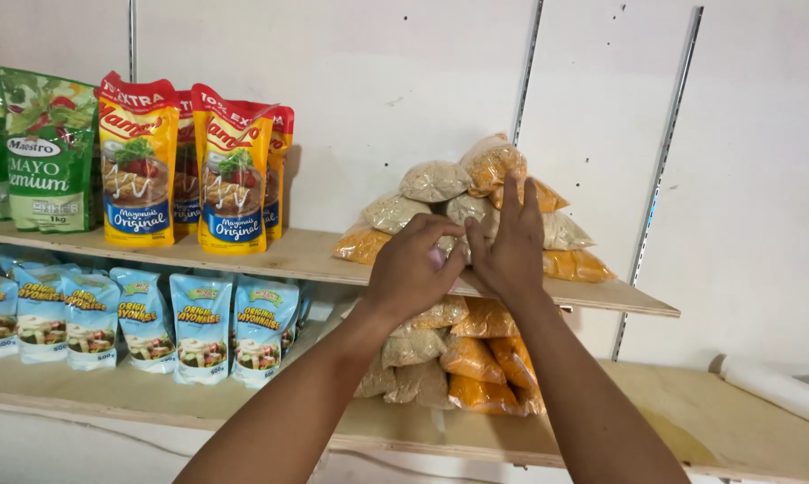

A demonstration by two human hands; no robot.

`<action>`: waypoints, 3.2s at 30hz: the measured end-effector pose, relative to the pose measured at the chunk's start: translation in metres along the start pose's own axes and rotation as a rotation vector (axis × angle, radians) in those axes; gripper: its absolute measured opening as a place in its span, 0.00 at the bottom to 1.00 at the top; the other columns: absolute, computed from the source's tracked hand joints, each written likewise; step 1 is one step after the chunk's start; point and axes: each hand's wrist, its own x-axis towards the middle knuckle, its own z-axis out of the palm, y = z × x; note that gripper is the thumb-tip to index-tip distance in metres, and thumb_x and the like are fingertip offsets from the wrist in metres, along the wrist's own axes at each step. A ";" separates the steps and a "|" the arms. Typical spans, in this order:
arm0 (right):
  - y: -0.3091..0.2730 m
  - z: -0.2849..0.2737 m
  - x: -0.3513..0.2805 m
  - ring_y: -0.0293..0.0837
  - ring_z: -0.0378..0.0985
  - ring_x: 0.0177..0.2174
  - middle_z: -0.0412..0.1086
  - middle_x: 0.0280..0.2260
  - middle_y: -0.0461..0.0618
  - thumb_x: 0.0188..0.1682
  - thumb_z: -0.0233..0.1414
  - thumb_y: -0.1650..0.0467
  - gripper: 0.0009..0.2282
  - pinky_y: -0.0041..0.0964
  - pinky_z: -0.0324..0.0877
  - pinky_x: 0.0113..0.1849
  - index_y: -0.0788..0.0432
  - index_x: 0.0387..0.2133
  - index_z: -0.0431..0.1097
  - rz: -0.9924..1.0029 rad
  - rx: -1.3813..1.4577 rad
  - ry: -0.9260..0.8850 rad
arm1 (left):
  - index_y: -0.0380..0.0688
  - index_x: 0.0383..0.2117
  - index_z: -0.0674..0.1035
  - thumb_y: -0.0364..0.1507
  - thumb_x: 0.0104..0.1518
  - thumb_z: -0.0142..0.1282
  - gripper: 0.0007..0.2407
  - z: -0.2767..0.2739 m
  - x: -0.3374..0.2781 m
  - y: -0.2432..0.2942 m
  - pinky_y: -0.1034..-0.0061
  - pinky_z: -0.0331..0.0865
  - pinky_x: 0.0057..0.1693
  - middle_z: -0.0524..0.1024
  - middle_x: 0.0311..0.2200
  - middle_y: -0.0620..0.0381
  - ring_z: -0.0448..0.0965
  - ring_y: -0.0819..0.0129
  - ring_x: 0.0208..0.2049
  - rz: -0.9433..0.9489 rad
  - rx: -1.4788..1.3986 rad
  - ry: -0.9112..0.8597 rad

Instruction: Cleaning and organizing various packaged products on store shelves using a cloth.

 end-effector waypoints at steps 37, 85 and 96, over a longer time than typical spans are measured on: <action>-0.236 -0.050 -0.608 0.51 0.85 0.41 0.80 0.41 0.55 0.50 0.41 0.76 0.19 0.43 0.77 0.43 0.53 0.54 0.70 1.182 0.587 -0.862 | 0.41 0.44 0.82 0.37 0.57 0.57 0.15 -0.016 -0.607 0.028 0.64 0.72 0.57 0.80 0.43 0.49 0.79 0.56 0.48 -1.103 -0.117 -0.438; -0.217 -0.040 -0.638 0.35 0.77 0.42 0.76 0.43 0.44 0.52 0.56 0.76 0.14 0.30 0.74 0.43 0.61 0.51 0.71 1.308 0.707 -0.465 | 0.37 0.61 0.67 0.41 0.57 0.57 0.29 -0.048 -0.607 0.047 0.61 0.77 0.59 0.75 0.54 0.43 0.79 0.54 0.53 -1.821 -1.646 0.016; -0.262 -0.082 -0.569 0.54 0.67 0.57 0.64 0.58 0.66 0.55 0.47 0.81 0.08 0.45 0.71 0.55 0.62 0.45 0.68 0.499 0.645 -0.703 | 0.49 0.59 0.68 0.48 0.53 0.49 0.28 -0.061 -0.561 0.070 0.49 0.76 0.54 0.77 0.50 0.50 0.81 0.55 0.52 -1.968 -1.588 -0.164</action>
